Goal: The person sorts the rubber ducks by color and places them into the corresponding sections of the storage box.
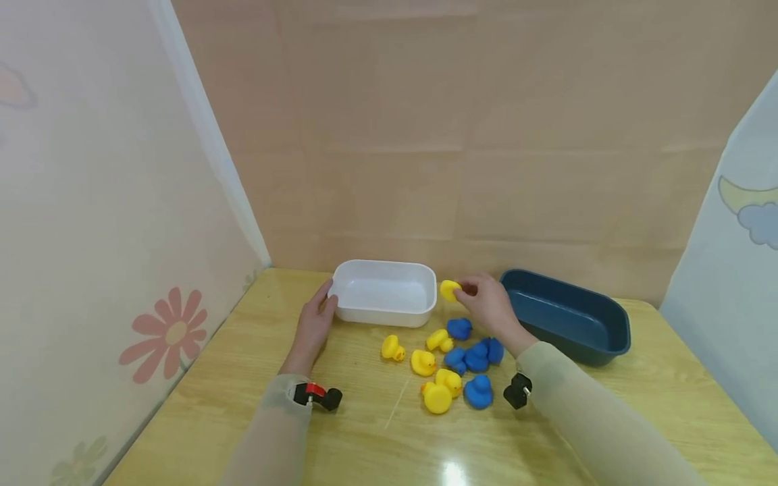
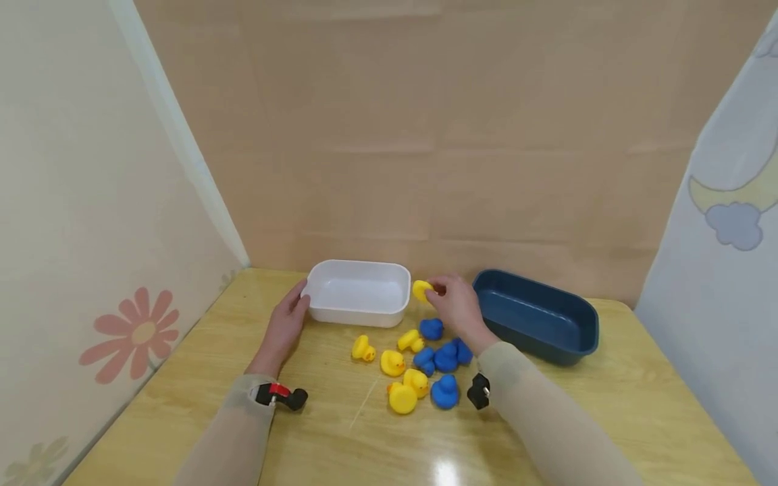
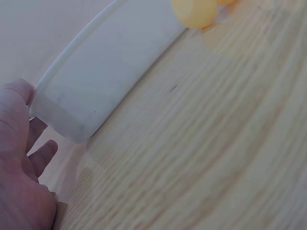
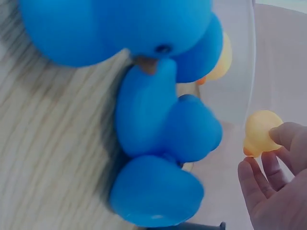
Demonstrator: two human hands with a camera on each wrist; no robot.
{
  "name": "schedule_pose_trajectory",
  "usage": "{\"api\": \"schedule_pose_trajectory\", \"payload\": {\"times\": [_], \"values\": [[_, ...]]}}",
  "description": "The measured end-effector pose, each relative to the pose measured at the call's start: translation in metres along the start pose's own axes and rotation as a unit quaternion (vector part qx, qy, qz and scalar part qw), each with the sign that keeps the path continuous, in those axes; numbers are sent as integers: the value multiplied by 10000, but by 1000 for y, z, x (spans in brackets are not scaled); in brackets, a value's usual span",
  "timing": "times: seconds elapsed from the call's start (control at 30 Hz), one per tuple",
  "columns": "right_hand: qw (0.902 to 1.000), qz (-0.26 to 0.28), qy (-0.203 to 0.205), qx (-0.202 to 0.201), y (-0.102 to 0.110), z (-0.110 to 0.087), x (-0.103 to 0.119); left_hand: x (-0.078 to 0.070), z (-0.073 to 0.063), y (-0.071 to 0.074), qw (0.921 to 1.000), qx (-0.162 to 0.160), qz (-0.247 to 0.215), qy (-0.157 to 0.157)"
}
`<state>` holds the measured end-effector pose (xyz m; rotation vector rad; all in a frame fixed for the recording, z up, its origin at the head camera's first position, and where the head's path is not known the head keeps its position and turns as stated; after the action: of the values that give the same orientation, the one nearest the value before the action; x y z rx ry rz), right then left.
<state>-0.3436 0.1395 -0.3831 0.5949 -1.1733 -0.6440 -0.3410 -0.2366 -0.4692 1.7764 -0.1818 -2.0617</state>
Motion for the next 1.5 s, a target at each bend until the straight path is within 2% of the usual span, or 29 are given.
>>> {"api": "schedule_pose_trajectory", "payload": {"times": [0.43, 0.67, 1.2, 1.5], "values": [[9996, 251, 144, 25, -9, 4, 17, 3, 0, -1, 9999, 7, -54, 86], [9993, 360, 120, 53, -14, 7, 25, -2, -1, -2, 10000, -4, -65, -36], [9981, 459, 127, 389, -31, 10, 42, -3, -1, 0, 9999, -50, -85, 21], [9982, 351, 29, 494, -26, 9, 41, -6, -1, 0, 10000, -39, -55, 29]]}}
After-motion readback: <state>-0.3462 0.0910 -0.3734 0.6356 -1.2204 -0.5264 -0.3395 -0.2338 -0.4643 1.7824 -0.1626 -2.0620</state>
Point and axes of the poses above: each hand's wrist, its own z-axis towards the middle knuckle, its own y-axis out of the back of the hand, x = y × z, the point moved 6 cm from there along z, towards the middle knuckle, and after that the axes turned 2 degrees about -x, right-handed, at the moved point
